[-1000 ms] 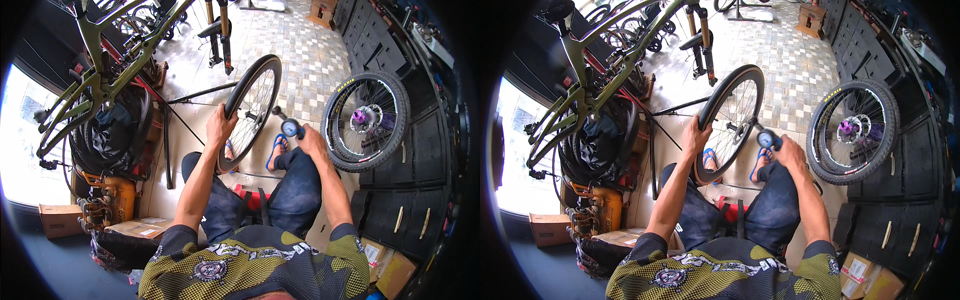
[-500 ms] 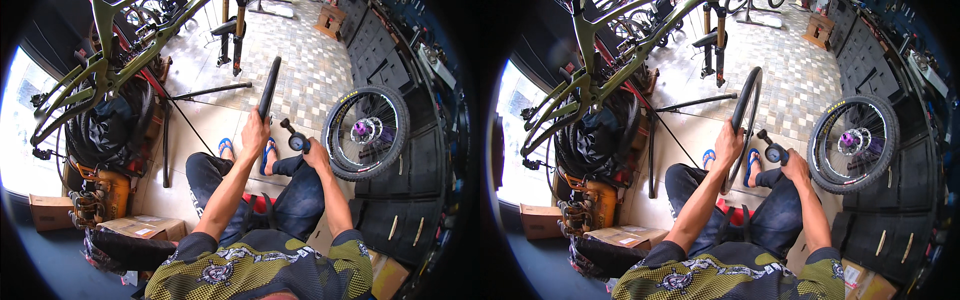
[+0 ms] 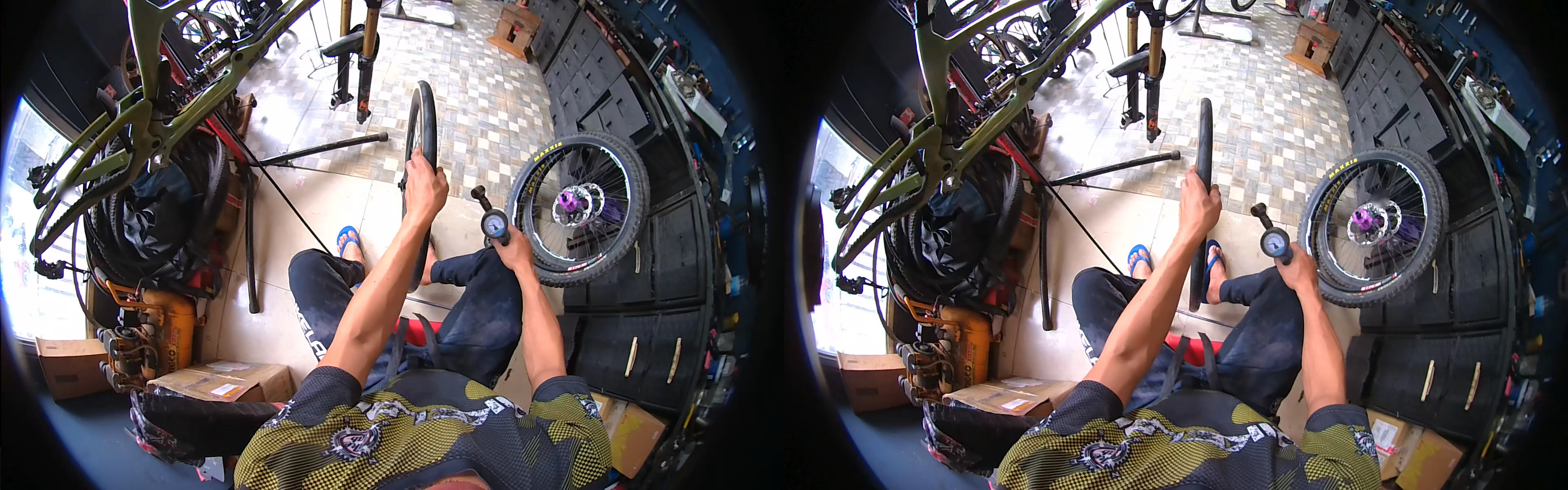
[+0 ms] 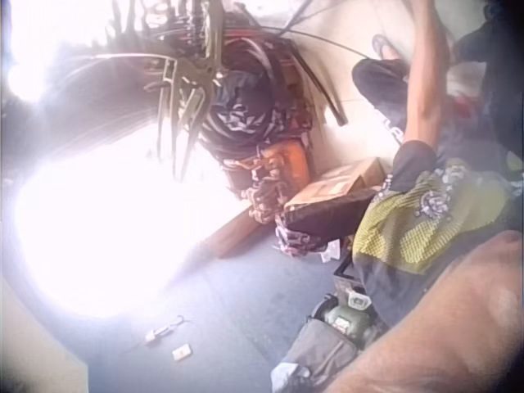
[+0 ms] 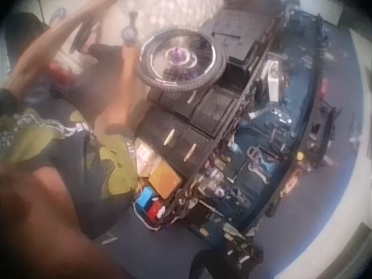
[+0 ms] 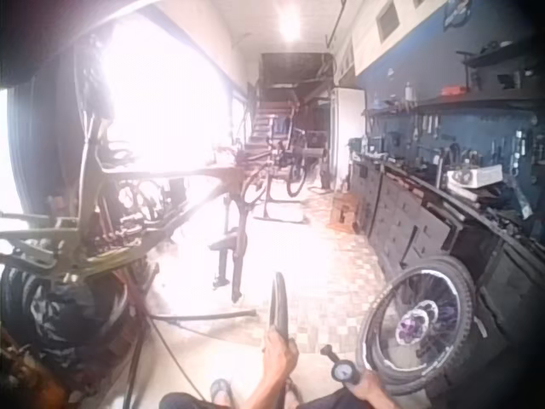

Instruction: The person seats a bicycle tire onto a rim, rotates the wheel to check seating, and then uses a hand pump to inflate the tire. The person checks the tire pressure with a gauge and continues pumping.

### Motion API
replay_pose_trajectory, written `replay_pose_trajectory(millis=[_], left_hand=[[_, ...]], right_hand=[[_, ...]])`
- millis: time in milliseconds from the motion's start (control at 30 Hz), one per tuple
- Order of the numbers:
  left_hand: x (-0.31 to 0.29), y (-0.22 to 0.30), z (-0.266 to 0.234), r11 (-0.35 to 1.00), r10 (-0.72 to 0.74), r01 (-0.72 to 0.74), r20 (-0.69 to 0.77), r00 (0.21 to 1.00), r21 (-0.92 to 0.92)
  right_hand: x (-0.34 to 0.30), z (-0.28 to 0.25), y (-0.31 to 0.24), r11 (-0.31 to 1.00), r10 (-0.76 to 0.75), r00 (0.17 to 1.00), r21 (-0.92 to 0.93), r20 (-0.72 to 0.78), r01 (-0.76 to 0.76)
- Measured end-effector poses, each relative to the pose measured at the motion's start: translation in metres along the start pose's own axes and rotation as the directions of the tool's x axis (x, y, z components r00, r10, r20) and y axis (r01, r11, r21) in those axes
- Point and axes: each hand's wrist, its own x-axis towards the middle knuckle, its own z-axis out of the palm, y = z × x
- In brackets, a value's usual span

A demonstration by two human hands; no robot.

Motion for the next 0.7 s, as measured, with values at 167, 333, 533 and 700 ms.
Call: replay_pose_trajectory(millis=[167, 333, 533, 700], left_hand=[[0.008, -0.008, -0.003, 0.998, 0.022, -0.021, 0.012, 1.000, -0.057], [0.014, -0.018, -0.016, 0.995, 0.004, 0.002, 0.058, 0.998, -0.097], [0.007, -0.029, -0.034, 0.997, 0.000, 0.007, 0.092, 0.996, -0.079], [0.000, -0.036, -0.040, 0.995, 0.034, -0.027, 0.074, 0.997, -0.093]], right_hand=[[-0.002, -0.006, -0.016, 1.000, 0.012, 1.000, -0.004, -0.015, -0.012], [-0.005, -0.009, -0.021, 0.999, 0.038, 0.999, 0.001, 0.005, -0.038], [-0.006, -0.010, -0.027, 0.995, 0.102, 0.994, -0.021, 0.048, -0.101], [-0.002, -0.006, -0.028, 0.998, 0.049, 0.998, -0.039, 0.037, -0.048]])
